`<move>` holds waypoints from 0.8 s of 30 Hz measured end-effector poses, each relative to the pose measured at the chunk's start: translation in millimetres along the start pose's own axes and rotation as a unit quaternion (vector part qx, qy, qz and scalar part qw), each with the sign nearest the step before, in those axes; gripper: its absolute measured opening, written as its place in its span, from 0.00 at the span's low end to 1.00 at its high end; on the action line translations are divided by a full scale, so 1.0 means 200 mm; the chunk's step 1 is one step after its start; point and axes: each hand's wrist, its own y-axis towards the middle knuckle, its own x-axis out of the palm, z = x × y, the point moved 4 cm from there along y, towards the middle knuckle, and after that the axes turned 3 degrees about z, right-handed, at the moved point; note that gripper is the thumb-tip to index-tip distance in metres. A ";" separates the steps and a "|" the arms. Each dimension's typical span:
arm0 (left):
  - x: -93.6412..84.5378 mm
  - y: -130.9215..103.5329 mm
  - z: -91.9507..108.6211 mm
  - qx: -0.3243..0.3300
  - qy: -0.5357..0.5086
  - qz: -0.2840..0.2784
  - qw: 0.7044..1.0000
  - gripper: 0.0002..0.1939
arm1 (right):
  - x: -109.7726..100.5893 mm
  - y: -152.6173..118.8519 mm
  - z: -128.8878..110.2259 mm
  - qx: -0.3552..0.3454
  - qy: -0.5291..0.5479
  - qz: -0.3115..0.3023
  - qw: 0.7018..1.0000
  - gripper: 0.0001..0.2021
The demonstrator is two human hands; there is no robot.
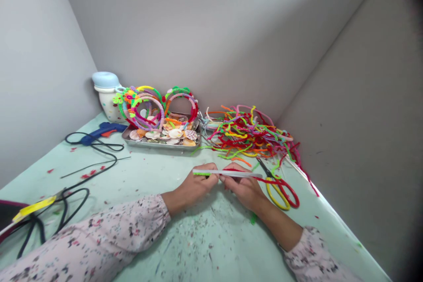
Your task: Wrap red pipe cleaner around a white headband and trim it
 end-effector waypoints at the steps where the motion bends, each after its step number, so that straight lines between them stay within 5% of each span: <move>1: 0.01 0.00 0.01 0.023 0.020 -0.020 0.999 0.09 | 0.00 0.00 0.00 -0.002 -0.005 0.001 1.000 0.09; 4: 0.01 0.00 0.03 0.060 0.050 -0.044 0.996 0.10 | -0.01 0.00 0.00 -0.008 -0.022 0.008 1.000 0.10; 12: 0.01 0.00 0.08 0.005 -0.013 -0.022 1.000 0.11 | 0.00 0.00 0.02 0.010 -0.019 -0.005 1.000 0.13; 24: 0.02 0.00 0.00 -0.032 0.014 -0.011 0.999 0.06 | 0.01 0.02 0.00 0.035 0.093 -0.037 0.994 0.02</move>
